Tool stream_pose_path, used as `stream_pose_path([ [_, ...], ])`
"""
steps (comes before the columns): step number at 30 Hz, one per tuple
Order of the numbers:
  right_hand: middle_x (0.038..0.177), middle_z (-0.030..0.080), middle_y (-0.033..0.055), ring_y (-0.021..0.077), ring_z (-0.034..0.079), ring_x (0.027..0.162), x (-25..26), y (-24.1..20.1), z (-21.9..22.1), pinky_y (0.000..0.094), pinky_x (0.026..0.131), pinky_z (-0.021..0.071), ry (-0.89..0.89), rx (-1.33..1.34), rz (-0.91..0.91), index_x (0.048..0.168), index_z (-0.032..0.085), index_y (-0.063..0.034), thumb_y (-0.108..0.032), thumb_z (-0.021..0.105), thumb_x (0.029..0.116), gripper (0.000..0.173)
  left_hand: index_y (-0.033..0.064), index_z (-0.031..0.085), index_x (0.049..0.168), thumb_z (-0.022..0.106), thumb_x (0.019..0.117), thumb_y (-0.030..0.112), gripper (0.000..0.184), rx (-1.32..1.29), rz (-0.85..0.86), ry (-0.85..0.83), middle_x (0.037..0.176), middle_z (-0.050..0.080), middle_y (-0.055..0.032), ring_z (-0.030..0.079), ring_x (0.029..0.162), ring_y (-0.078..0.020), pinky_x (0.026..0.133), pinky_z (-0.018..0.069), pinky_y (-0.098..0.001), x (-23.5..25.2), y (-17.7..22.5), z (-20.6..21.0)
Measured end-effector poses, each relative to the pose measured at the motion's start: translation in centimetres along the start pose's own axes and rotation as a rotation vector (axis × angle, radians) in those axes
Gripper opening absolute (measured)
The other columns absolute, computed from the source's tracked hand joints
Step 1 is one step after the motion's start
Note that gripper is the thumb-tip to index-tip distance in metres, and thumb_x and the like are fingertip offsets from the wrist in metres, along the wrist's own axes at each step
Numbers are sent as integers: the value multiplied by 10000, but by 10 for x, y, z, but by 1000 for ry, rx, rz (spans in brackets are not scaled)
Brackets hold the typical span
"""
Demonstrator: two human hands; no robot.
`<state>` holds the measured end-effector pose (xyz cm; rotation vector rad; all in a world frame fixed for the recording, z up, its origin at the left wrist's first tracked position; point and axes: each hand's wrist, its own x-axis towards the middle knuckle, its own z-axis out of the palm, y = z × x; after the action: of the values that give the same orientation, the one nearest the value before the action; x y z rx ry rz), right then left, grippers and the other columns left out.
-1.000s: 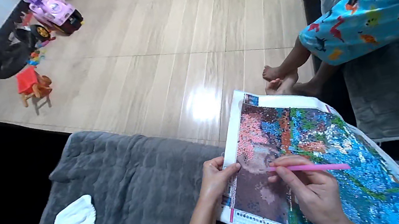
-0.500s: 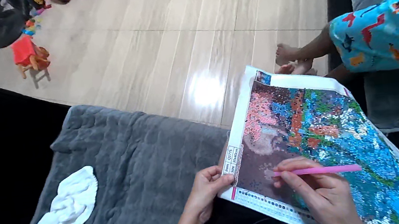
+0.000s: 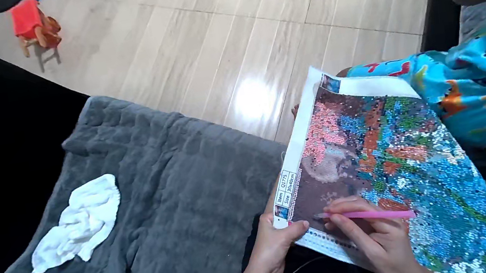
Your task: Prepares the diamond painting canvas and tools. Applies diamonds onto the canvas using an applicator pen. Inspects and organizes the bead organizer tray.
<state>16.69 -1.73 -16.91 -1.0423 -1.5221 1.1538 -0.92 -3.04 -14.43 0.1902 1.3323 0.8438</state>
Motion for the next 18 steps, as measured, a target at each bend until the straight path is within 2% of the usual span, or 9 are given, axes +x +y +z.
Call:
stream_pose_path([
  [2,1026,730,-34,8,707,868,0,-1,1,176,745,613,6,-9,10,1037,717,-114,-215,607,1032,149,-12,622,1023,674,832,-133,232,-11,-8,-15,848,746,-58,739,762,-126,732,630,-285,1,0,-5],
  [6,1013,735,-38,5,707,848,4,-2,3,169,733,610,14,-39,-3,1025,717,-112,-219,611,1029,150,20,691,898,653,854,-127,158,-36,23,-91,794,758,-33,729,705,-90,687,617,-252,2,-6,-12],
  [11,1032,733,-48,-1,705,871,4,-5,-2,165,747,608,-8,-47,14,1039,724,-126,-219,616,1027,144,10,670,957,624,894,-129,159,-43,-5,-156,821,755,-21,732,729,-85,719,623,-246,4,-6,-7],
  [18,1007,733,-50,-3,699,873,4,-1,-6,159,758,597,7,-78,-8,1024,723,-134,-233,607,1032,154,7,665,966,615,891,-133,166,-40,-3,-159,824,757,-22,737,734,-94,728,629,-260,5,-4,-5],
])
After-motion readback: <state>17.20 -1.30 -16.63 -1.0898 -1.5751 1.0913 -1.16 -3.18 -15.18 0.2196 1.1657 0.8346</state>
